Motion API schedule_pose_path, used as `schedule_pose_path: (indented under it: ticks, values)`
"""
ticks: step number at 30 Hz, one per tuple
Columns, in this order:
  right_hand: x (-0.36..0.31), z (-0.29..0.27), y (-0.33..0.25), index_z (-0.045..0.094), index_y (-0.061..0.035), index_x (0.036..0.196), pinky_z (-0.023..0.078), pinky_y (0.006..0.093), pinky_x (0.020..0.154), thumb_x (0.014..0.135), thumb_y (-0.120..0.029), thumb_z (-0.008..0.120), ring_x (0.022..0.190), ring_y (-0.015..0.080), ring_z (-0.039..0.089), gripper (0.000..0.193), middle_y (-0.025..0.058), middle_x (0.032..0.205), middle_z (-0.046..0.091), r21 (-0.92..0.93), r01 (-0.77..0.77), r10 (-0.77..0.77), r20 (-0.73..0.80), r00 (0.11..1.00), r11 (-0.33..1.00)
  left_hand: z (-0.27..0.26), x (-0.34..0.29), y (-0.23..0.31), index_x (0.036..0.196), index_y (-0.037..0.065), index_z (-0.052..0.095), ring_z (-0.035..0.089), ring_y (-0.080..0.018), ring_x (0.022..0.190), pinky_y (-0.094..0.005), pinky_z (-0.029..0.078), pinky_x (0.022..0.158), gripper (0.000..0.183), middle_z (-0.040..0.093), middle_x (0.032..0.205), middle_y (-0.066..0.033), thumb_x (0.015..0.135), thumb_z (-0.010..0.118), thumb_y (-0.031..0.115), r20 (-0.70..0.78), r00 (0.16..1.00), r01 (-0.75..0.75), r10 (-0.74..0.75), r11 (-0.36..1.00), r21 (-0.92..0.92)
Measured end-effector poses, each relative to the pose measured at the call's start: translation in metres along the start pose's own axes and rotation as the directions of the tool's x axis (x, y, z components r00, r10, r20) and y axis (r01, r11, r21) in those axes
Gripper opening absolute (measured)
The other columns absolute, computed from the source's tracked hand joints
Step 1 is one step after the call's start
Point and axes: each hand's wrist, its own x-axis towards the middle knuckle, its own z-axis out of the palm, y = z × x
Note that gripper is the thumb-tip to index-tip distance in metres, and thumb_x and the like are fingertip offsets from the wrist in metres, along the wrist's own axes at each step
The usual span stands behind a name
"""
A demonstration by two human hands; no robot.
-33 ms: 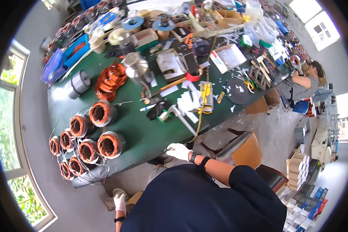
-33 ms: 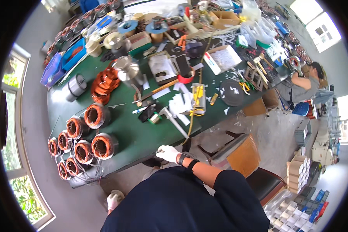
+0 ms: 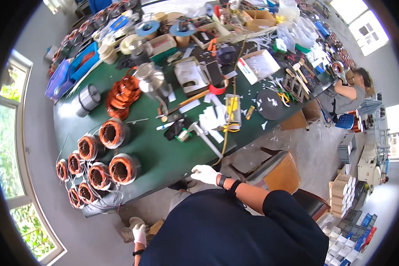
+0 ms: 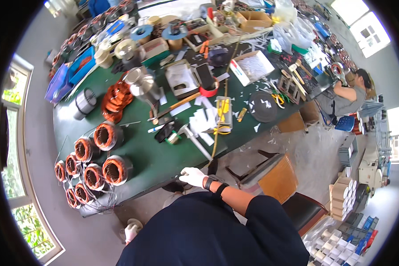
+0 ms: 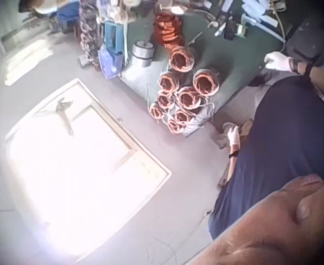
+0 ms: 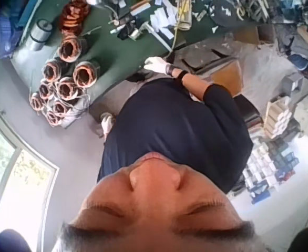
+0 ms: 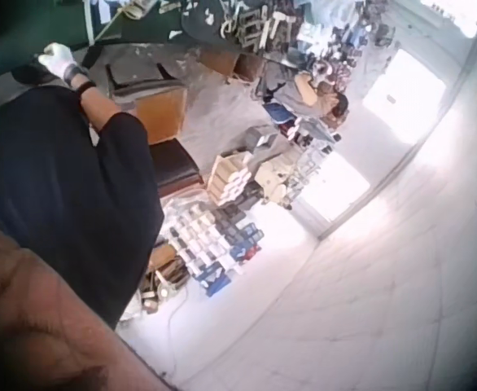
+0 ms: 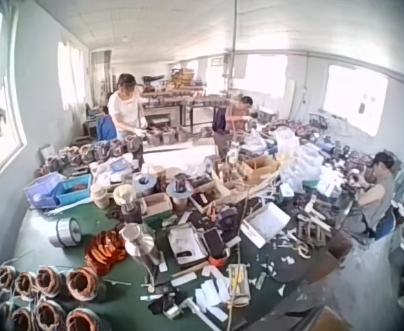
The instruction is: Inserting copper coils into a motor stator core at a factory workstation.
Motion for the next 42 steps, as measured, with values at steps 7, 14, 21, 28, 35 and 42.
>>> schedule_pose_path:
  ticks: [7, 14, 21, 28, 35, 42]
  values:
    - [-0.043, -0.146, 0.053, 0.070, -0.0009, 0.116, 0.057, 0.0393, 0.089, 0.090, -0.034, 0.072, 0.095, 0.0310, 0.073, 0.042, 0.0180, 0.102, 0.075, -0.010, -0.008, 0.007, -0.040, 0.999, 1.000, 0.149, 0.017, 0.143, 0.122, -0.007, 0.066, 0.073, -0.0197, 0.081, -0.0309, 0.058, 0.073, 0.031, 0.074, 0.097, -0.0144, 0.094, 0.065, 0.007, 0.175, 0.984, -0.106, 0.042, 0.921, 0.374]
    - [-0.018, -0.237, 0.102, 0.069, 0.0000, 0.113, 0.056, 0.0437, 0.087, 0.089, -0.030, 0.070, 0.098, 0.0366, 0.071, 0.038, 0.0217, 0.105, 0.073, 0.041, -0.073, 0.084, -0.467, 0.880, 0.996, 0.216, 0.053, 0.231, 0.124, -0.009, 0.065, 0.073, -0.0186, 0.083, -0.0301, 0.058, 0.075, 0.032, 0.074, 0.100, -0.0147, 0.095, 0.063, 0.006, 0.069, 0.997, 0.016, -0.027, 0.986, 0.165]
    - [0.000, -0.256, 0.099, 0.070, -0.0025, 0.110, 0.055, 0.0469, 0.088, 0.090, -0.029, 0.067, 0.100, 0.0409, 0.070, 0.034, 0.0225, 0.102, 0.073, -0.013, -0.020, 0.009, -0.541, 0.841, 1.000, 0.243, 0.074, 0.251, 0.121, -0.007, 0.067, 0.071, -0.0152, 0.077, -0.0255, 0.053, 0.066, 0.030, 0.073, 0.094, -0.0108, 0.095, 0.061, 0.007, 0.138, 0.987, 0.059, -0.085, 0.981, 0.187]
    - [-0.089, -0.306, 0.164, 0.070, -0.0011, 0.115, 0.056, 0.0433, 0.087, 0.089, -0.023, 0.070, 0.095, 0.0364, 0.072, 0.034, 0.0210, 0.101, 0.074, -0.078, -0.113, 0.050, -0.563, 0.825, 0.991, 0.302, 0.134, 0.273, 0.118, -0.009, 0.067, 0.070, -0.0154, 0.077, -0.0289, 0.055, 0.068, 0.026, 0.073, 0.095, -0.0121, 0.097, 0.059, 0.004, 0.167, 0.983, -0.099, 0.072, 0.982, 0.162]
    - [-0.091, -0.522, 0.219, 0.068, -0.0027, 0.104, 0.054, 0.0471, 0.088, 0.085, -0.019, 0.069, 0.098, 0.0383, 0.064, 0.025, 0.0182, 0.102, 0.068, -0.405, -0.363, -0.196, -0.848, 0.493, 0.839, 0.387, 0.158, 0.330, 0.119, -0.008, 0.067, 0.072, -0.0169, 0.081, -0.0299, 0.057, 0.072, 0.026, 0.074, 0.097, -0.0126, 0.097, 0.060, 0.004, 0.158, 0.987, 0.003, -0.028, 0.988, 0.156]
    - [-0.056, -0.609, 0.239, 0.070, -0.0056, 0.097, 0.058, 0.0438, 0.079, 0.082, -0.026, 0.073, 0.097, 0.0311, 0.068, 0.025, 0.0138, 0.098, 0.070, -0.571, -0.527, 0.000, -0.679, 0.735, 0.630, 0.516, 0.117, 0.387, 0.121, -0.004, 0.067, 0.071, -0.0159, 0.081, -0.0309, 0.056, 0.074, 0.030, 0.075, 0.095, -0.0129, 0.094, 0.064, 0.009, 0.111, 0.993, -0.068, 0.033, 0.942, 0.328]
